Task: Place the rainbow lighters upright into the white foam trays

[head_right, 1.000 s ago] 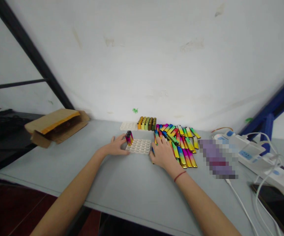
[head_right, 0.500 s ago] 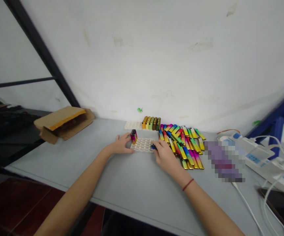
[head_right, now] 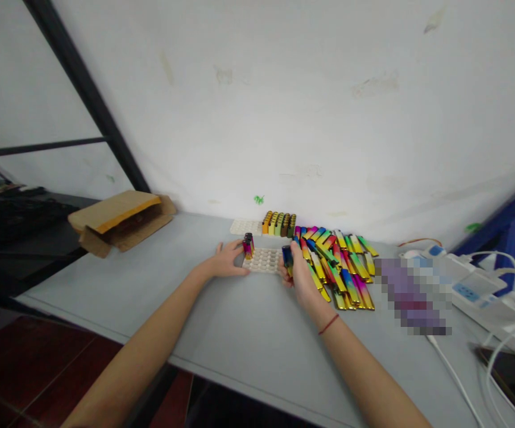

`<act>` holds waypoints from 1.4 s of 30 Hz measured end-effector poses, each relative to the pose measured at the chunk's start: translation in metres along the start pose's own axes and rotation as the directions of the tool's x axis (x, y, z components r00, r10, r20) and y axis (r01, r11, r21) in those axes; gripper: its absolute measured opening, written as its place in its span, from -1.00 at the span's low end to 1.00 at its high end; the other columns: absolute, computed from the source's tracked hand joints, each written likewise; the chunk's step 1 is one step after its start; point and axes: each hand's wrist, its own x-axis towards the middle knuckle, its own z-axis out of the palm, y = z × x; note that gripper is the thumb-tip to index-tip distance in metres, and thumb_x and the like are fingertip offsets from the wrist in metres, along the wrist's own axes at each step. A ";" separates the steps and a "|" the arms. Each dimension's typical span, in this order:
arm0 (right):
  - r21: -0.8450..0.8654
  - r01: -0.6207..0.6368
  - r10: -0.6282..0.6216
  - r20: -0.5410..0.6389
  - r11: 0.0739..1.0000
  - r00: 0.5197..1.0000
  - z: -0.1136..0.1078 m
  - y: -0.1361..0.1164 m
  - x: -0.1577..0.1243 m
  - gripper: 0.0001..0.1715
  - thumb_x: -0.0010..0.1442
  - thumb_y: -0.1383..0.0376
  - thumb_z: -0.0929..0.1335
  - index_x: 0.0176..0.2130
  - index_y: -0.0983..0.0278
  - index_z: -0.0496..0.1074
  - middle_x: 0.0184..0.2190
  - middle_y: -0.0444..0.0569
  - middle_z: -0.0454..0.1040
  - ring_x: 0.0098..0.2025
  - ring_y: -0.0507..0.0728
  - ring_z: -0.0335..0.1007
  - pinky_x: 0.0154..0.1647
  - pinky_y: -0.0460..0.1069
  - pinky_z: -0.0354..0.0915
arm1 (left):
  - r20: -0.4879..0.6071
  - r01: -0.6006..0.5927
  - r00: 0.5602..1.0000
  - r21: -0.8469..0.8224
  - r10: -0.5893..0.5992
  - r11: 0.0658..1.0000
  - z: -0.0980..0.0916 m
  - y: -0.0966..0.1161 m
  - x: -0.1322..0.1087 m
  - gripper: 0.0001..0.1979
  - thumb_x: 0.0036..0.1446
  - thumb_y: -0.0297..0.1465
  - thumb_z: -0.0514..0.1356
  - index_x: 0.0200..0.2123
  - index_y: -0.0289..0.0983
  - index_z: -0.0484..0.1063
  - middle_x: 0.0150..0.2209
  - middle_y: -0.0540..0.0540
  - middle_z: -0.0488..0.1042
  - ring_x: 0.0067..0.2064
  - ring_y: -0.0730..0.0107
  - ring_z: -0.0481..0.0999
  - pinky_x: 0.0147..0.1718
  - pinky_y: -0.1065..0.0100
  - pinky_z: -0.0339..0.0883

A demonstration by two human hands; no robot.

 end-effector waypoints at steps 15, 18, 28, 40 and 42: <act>0.172 -0.047 0.081 -0.200 0.984 0.976 0.006 -0.003 -0.007 -0.45 0.22 0.05 0.07 -0.70 0.22 0.05 -0.83 -0.24 -0.10 -0.78 -0.08 -0.30 -0.75 -0.11 -0.33 | -0.010 -0.007 1.000 -0.032 0.007 0.999 0.000 0.000 -0.001 -0.23 0.02 -0.03 0.18 0.26 -0.15 0.05 0.32 -0.22 -0.04 0.31 -0.08 -0.06 0.13 -0.36 -0.35; 0.148 -0.014 0.047 -0.224 0.989 0.973 0.007 0.001 -0.007 -0.46 0.19 -0.02 0.11 -0.67 0.21 0.07 -0.83 -0.24 -0.06 -0.77 -0.07 -0.27 -0.75 -0.11 -0.30 | -0.010 0.002 1.000 -0.035 -0.003 0.999 0.000 0.000 -0.002 -0.23 0.01 -0.04 0.18 0.26 -0.12 0.05 0.33 -0.19 -0.05 0.32 -0.08 -0.07 0.15 -0.33 -0.38; 0.175 -0.106 0.128 -0.120 0.979 0.985 0.010 0.003 -0.010 -0.49 0.21 0.10 0.04 -0.69 0.21 0.06 -0.83 -0.23 -0.10 -0.77 -0.05 -0.30 -0.75 -0.11 -0.32 | 0.003 0.002 1.000 -0.024 -0.002 1.000 -0.001 0.001 -0.002 -0.21 0.02 -0.03 0.17 0.27 -0.13 0.02 0.33 -0.18 -0.06 0.32 -0.07 -0.07 0.15 -0.33 -0.39; 0.168 -0.088 0.109 -0.120 0.982 0.987 0.013 0.002 -0.013 -0.50 0.20 0.08 0.07 -0.67 0.23 0.06 -0.82 -0.25 -0.08 -0.78 -0.08 -0.27 -0.76 -0.13 -0.29 | -0.009 -0.003 1.000 -0.036 0.003 0.999 0.002 -0.002 0.000 -0.21 0.02 -0.02 0.17 0.27 -0.14 0.02 0.33 -0.19 -0.06 0.32 -0.05 -0.08 0.14 -0.34 -0.40; 0.172 -0.087 0.109 -0.125 0.981 0.986 0.012 0.002 -0.012 -0.51 0.19 0.07 0.08 -0.66 0.23 0.07 -0.82 -0.26 -0.07 -0.78 -0.09 -0.28 -0.76 -0.13 -0.29 | -0.008 -0.009 1.000 -0.046 0.008 0.999 0.001 -0.001 -0.001 -0.21 0.02 -0.02 0.17 0.27 -0.14 0.02 0.33 -0.19 -0.05 0.32 -0.03 -0.07 0.14 -0.34 -0.41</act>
